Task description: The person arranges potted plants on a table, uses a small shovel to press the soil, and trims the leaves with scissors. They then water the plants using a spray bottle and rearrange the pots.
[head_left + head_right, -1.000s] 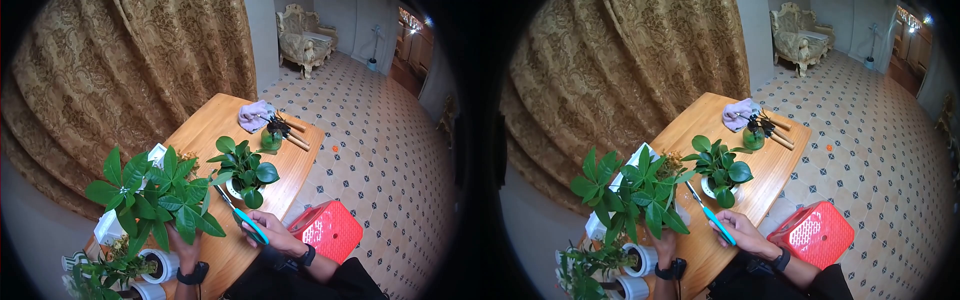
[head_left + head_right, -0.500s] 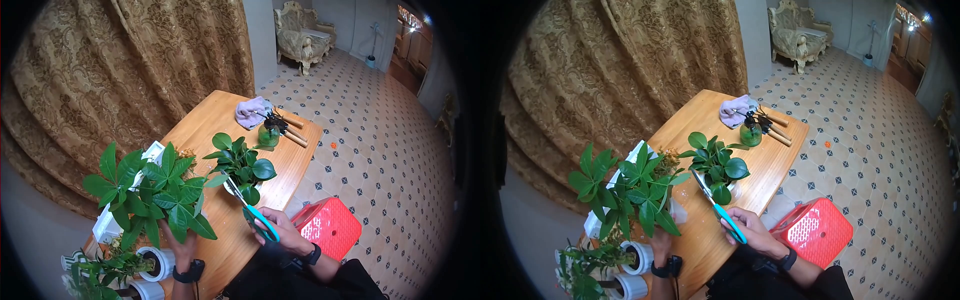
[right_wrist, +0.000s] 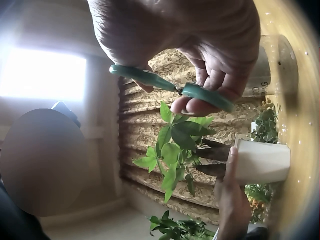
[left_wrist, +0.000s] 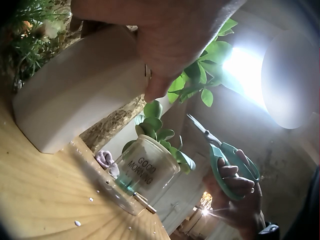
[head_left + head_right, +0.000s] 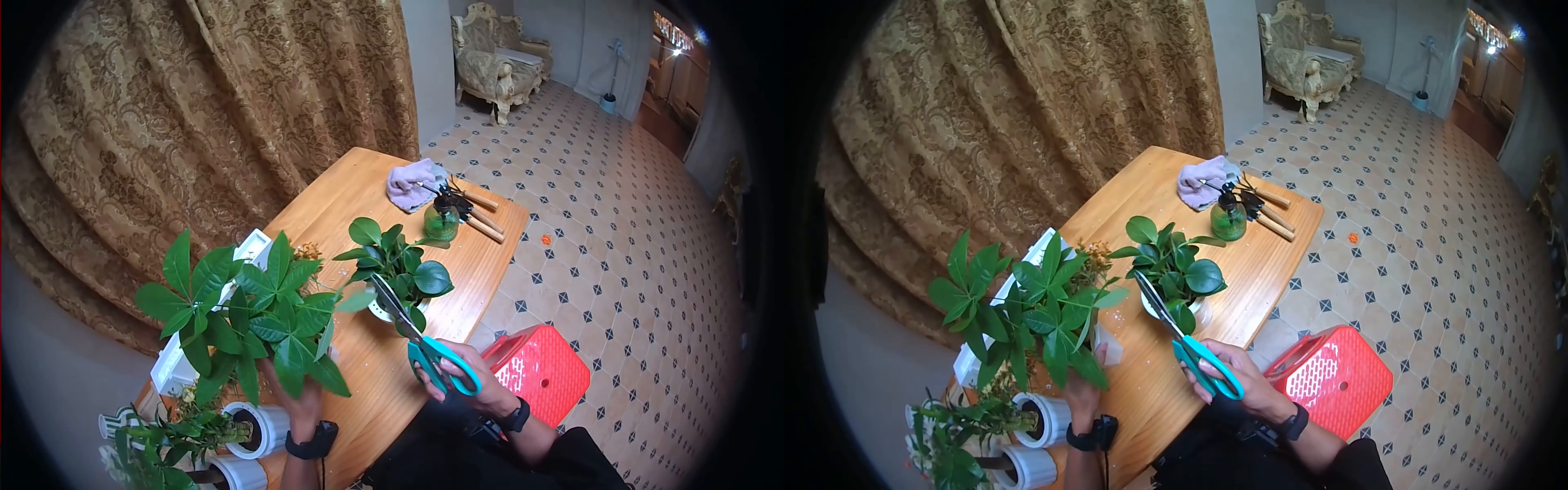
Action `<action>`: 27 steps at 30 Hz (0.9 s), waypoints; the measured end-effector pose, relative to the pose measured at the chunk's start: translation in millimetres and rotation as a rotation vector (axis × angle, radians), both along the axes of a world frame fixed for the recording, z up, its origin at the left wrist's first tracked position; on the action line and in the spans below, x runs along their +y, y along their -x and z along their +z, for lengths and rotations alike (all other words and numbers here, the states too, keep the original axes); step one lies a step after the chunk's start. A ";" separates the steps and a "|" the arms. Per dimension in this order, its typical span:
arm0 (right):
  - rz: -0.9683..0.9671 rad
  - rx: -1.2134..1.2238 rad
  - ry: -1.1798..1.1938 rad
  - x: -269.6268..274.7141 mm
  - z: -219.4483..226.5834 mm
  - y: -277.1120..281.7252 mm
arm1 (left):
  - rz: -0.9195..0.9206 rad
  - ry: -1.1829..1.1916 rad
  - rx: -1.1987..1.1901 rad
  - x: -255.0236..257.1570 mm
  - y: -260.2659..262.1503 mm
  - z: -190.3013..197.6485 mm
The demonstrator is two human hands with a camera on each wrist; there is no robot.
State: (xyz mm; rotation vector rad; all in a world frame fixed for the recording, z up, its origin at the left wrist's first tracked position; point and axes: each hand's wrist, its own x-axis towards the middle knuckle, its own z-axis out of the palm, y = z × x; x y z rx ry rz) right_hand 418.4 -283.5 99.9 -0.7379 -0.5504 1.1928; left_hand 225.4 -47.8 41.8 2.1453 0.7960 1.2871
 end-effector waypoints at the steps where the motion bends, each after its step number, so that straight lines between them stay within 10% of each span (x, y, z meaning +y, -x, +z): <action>1: 0.002 -0.003 -0.001 -0.3 1.1 -0.8 | -0.002 -0.002 0.001 -0.2 -0.4 1.4; 8: -0.048 -0.067 0.024 0.7 4.4 -6.9 | -0.149 0.383 -0.043 -17.0 9.7 29.2; 10: -0.071 -0.114 0.033 3.3 4.5 -6.1 | -0.143 0.249 0.314 -6.4 21.5 17.9; 27: -0.043 -0.373 0.065 19.0 18.6 10.3 | -0.216 0.477 0.067 2.1 27.8 -39.6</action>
